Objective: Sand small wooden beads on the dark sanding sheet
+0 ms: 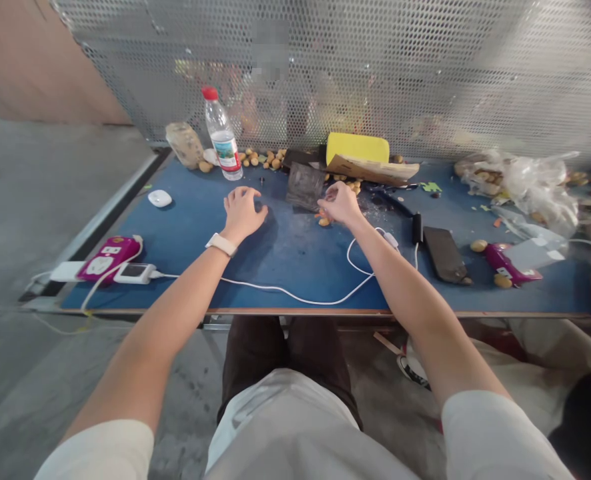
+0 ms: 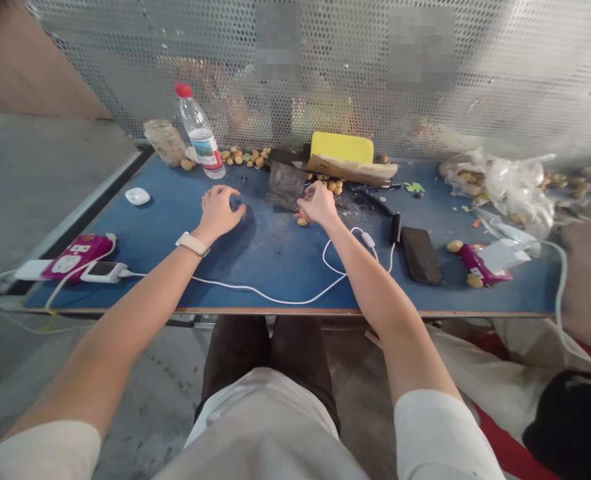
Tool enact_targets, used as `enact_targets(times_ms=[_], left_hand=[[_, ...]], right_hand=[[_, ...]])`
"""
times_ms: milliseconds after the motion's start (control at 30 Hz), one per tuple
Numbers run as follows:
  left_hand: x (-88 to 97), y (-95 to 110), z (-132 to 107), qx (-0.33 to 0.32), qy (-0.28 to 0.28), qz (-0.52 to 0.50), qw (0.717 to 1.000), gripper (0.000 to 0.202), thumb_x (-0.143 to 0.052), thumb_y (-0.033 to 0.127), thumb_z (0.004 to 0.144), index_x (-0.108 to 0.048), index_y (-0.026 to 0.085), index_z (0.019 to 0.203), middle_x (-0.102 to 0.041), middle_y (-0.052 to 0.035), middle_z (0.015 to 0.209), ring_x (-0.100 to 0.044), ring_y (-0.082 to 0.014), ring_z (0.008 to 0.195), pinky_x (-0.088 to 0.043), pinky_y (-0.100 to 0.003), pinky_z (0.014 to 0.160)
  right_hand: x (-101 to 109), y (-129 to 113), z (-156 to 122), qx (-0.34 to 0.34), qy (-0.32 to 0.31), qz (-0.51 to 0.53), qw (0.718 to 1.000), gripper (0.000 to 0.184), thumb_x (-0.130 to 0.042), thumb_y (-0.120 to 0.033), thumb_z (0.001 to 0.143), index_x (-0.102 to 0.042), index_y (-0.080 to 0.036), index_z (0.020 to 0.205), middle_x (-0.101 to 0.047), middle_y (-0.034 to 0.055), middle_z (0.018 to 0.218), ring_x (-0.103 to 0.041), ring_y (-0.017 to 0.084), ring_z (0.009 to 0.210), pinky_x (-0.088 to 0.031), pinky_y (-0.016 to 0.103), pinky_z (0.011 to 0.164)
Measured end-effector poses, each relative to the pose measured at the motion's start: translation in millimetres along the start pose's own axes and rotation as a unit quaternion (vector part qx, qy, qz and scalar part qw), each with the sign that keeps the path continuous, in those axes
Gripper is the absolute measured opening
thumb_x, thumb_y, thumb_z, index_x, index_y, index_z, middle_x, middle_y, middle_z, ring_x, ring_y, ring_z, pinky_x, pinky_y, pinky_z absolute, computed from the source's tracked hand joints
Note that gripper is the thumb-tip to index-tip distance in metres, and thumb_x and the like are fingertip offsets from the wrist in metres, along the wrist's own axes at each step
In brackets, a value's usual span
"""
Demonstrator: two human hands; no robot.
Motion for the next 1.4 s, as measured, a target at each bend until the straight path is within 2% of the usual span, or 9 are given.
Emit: enact_targets(times_ms=[67,167,333,533,800,933,1067,1200,1400], left_hand=[[1.5,-2,2,-0.003,0.009,-0.004,1.0,0.032,-0.091,0.021,0.101,-0.074,0.029,0.127,-0.069,-0.0205,0.163,-0.058,-0.0576,0.172,-0.034,-0.092,0.155],[-0.1,1,2,-0.02,0.017,-0.009,1.0,0.028,-0.088,0.024,0.104,-0.075,0.03,0.129,-0.074,-0.0177,0.158,-0.065,-0.0506,0.166,-0.042,-0.082,0.155],[-10.6,23,3,-0.055,-0.032,-0.04,0.997,0.03,-0.082,0.025,0.11,-0.078,0.025,0.14,-0.084,-0.0176,0.154,-0.078,-0.0413,0.156,-0.055,-0.063,0.149],[-20.0,50,35,-0.037,-0.087,-0.097,0.991,0.033,-0.078,0.02,0.113,-0.083,0.023,0.145,-0.092,-0.014,0.139,-0.089,-0.0337,0.129,-0.067,-0.052,0.129],[-47.2,55,62,-0.011,-0.113,-0.16,0.981,0.038,-0.082,0.011,0.098,-0.092,0.021,0.133,-0.087,-0.0096,0.116,-0.086,-0.0312,0.117,-0.067,-0.051,0.124],[-22.2,39,57,-0.047,-0.148,-0.166,0.974,0.042,-0.079,0.01,0.092,-0.093,0.02,0.13,-0.081,-0.006,0.106,-0.077,-0.0269,0.101,-0.066,-0.046,0.11],[9.5,30,41,-0.082,-0.249,-0.148,0.953,0.042,-0.073,0.015,0.094,-0.093,0.022,0.13,-0.077,-0.0039,0.098,-0.072,-0.0263,0.092,-0.06,-0.041,0.093],[15.3,34,21,-0.148,-0.301,-0.055,0.941,0.043,-0.071,0.017,0.098,-0.09,0.025,0.135,-0.081,-0.0057,0.108,-0.077,-0.0305,0.103,-0.063,-0.046,0.103],[-0.2,45,-8,-0.196,-0.228,0.088,0.95,0.041,-0.072,0.026,0.115,-0.083,0.027,0.155,-0.077,-0.0189,0.163,-0.069,-0.0497,0.16,-0.055,-0.074,0.138]], right_hand=[[9,0,-3,0.01,0.019,-0.039,0.999,0.023,-0.086,-0.021,0.102,-0.081,-0.027,0.123,-0.093,0.0174,0.131,-0.086,0.041,0.135,-0.07,0.059,0.124],[20,1,-12,0.021,-0.02,-0.076,0.997,0.005,-0.088,-0.025,0.105,-0.086,-0.026,0.11,-0.095,0.0162,0.128,-0.088,0.041,0.129,-0.07,0.059,0.121],[29,-5,-27,0.119,-0.126,-0.087,0.981,0.022,-0.096,-0.042,0.108,-0.097,-0.025,0.122,-0.096,0.0103,0.12,-0.089,0.034,0.114,-0.068,0.048,0.11],[16,-12,-32,0.187,-0.189,-0.136,0.954,0.022,-0.097,-0.023,0.101,-0.101,-0.025,0.123,-0.095,0.007,0.112,-0.087,0.027,0.1,-0.062,0.037,0.097],[21,-17,-33,0.206,-0.098,-0.154,0.961,0.018,-0.086,-0.034,0.115,-0.096,-0.025,0.127,-0.092,0.0125,0.122,-0.083,0.032,0.111,-0.06,0.04,0.096],[28,-20,-33,0.215,-0.024,-0.098,0.971,0.019,-0.08,-0.032,0.115,-0.092,-0.024,0.128,-0.093,0.0154,0.131,-0.084,0.034,0.111,-0.064,0.046,0.106],[29,-18,-34,0.22,0.026,-0.008,0.975,0.029,-0.078,-0.045,0.118,-0.089,-0.024,0.135,-0.094,0.0137,0.128,-0.083,0.03,0.096,-0.069,0.05,0.106],[21,-16,-37,0.226,0.003,0.065,0.972,0.041,-0.078,-0.06,0.119,-0.086,-0.025,0.14,-0.094,0.013,0.128,-0.084,0.027,0.09,-0.071,0.046,0.095],[10,-14,-46,0.239,-0.046,0.046,0.969,0.037,-0.082,-0.054,0.119,-0.089,-0.026,0.142,-0.096,0.0133,0.131,-0.086,0.029,0.1,-0.072,0.048,0.103]])
Point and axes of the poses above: each hand's wrist, its own z-axis towards the middle knuckle, its own x-axis out of the back of the hand, y = z × x, the point moved 6 cm from there along z, towards the middle knuckle
